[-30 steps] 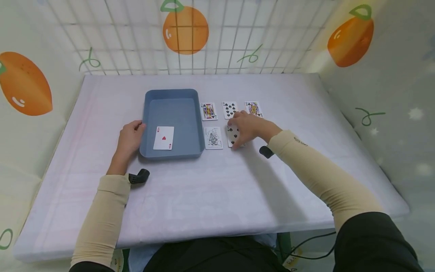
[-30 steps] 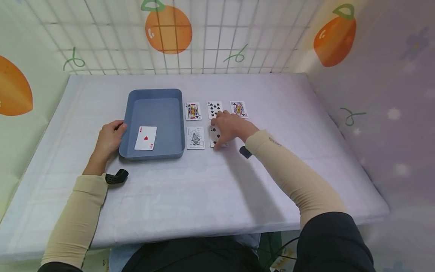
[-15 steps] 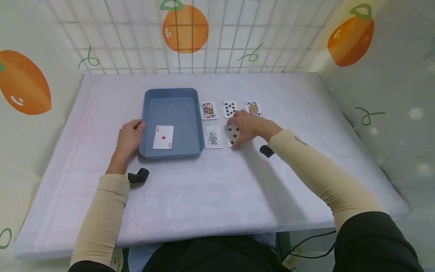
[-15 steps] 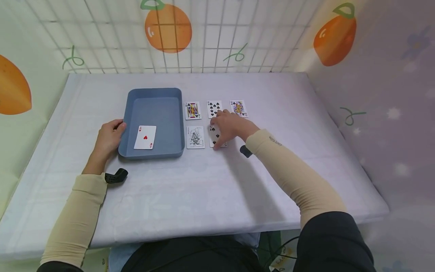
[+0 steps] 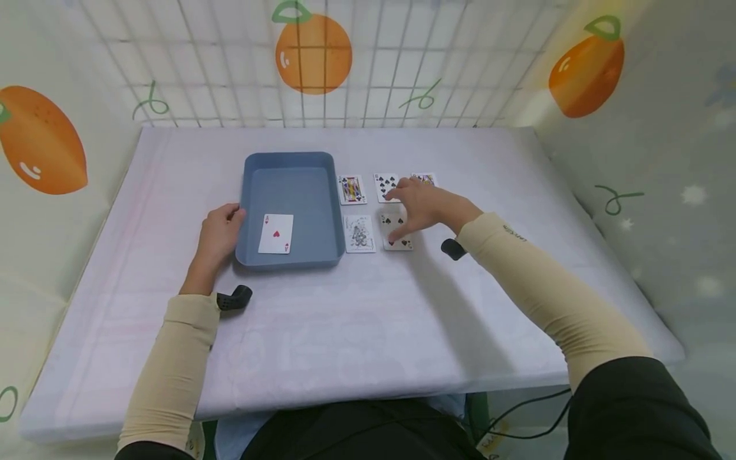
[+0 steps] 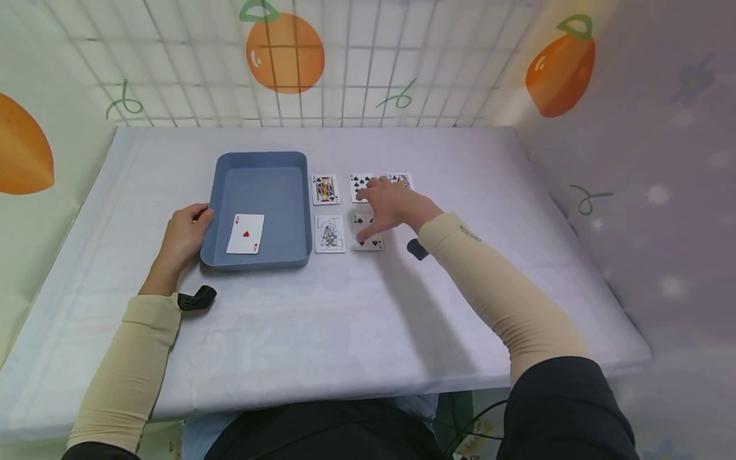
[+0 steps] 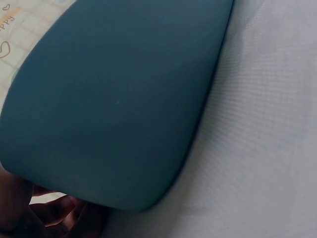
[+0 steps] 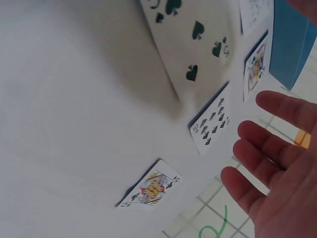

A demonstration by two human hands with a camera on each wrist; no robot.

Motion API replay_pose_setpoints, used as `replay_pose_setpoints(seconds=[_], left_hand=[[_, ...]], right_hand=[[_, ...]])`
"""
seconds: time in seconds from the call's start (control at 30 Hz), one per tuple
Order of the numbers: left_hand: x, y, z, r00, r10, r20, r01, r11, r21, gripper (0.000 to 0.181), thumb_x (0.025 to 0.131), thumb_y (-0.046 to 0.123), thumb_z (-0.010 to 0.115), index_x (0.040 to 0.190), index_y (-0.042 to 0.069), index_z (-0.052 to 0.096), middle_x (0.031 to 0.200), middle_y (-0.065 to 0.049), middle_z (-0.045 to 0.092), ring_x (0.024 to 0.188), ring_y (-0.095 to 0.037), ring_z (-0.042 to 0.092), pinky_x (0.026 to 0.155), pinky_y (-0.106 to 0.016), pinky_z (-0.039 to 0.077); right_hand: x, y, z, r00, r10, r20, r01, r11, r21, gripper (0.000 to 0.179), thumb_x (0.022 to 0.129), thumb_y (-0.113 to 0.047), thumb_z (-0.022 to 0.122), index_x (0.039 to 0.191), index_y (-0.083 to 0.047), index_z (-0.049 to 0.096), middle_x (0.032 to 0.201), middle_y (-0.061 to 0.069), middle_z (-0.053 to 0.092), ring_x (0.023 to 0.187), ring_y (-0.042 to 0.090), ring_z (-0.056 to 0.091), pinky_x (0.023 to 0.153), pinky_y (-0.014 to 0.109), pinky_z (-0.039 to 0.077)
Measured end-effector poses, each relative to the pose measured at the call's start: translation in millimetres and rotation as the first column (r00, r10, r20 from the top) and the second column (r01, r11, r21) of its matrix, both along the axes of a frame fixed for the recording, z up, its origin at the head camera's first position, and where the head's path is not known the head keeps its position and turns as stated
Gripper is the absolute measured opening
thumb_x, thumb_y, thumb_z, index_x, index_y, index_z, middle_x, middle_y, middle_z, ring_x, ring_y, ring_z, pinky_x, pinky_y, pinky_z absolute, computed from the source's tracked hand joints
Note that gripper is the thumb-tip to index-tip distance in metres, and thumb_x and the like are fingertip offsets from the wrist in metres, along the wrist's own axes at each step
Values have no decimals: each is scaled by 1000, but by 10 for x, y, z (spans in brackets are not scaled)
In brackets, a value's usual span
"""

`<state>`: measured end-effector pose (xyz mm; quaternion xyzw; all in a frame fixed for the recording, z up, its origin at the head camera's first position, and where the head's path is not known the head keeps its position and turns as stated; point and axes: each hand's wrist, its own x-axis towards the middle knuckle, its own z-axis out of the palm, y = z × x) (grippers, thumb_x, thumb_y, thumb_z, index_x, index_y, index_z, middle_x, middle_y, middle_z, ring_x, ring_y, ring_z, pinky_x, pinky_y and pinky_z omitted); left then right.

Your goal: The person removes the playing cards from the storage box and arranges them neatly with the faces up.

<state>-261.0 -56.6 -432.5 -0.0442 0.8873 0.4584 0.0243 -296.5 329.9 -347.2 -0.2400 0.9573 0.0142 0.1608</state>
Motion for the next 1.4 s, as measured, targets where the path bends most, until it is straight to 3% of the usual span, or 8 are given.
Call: replay_pose_setpoints(seconds=[0.17, 0.53, 0.97, 1.4], left_hand=[[0, -12, -2, 1000, -2, 5, 2, 1000, 10, 50, 108, 28, 38, 148, -2, 41, 144, -24, 48, 135, -40, 42, 109, -52, 36], [-34, -23, -9, 1000, -13, 2, 13, 1000, 18, 49, 108, 28, 38, 147, -2, 42, 144, -24, 48, 135, -39, 43, 109, -52, 37], [-44, -24, -40, 1000, -21, -21, 21, 1000, 19, 49, 108, 26, 38, 146, -4, 41, 144, -25, 47, 135, -39, 43, 109, -51, 36], [-107, -38, -65, 1000, -16, -3, 16, 999, 28, 50, 107, 28, 38, 147, -1, 42, 145, -23, 48, 136, -37, 43, 110, -49, 36]], right_hand=[[1, -67, 85, 1000, 2, -16, -2, 1000, -6, 90, 73, -57, 78, 143, -8, 50, 139, 18, 46, 125, 34, 40, 105, 58, 37], [-17, -252, 215, 1000, -7, -22, 7, 1000, -8, 87, 76, -56, 75, 145, -9, 48, 144, 16, 43, 129, 34, 37, 105, 57, 38], [-47, -545, 274, 991, 98, -87, -100, 995, -23, 85, 77, -60, 72, 142, -9, 51, 138, 12, 47, 126, 29, 42, 103, 49, 41], [-91, -889, 295, 986, 134, -99, -137, 991, -16, 86, 76, -61, 72, 141, -9, 52, 134, 13, 50, 120, 27, 46, 98, 47, 46]])
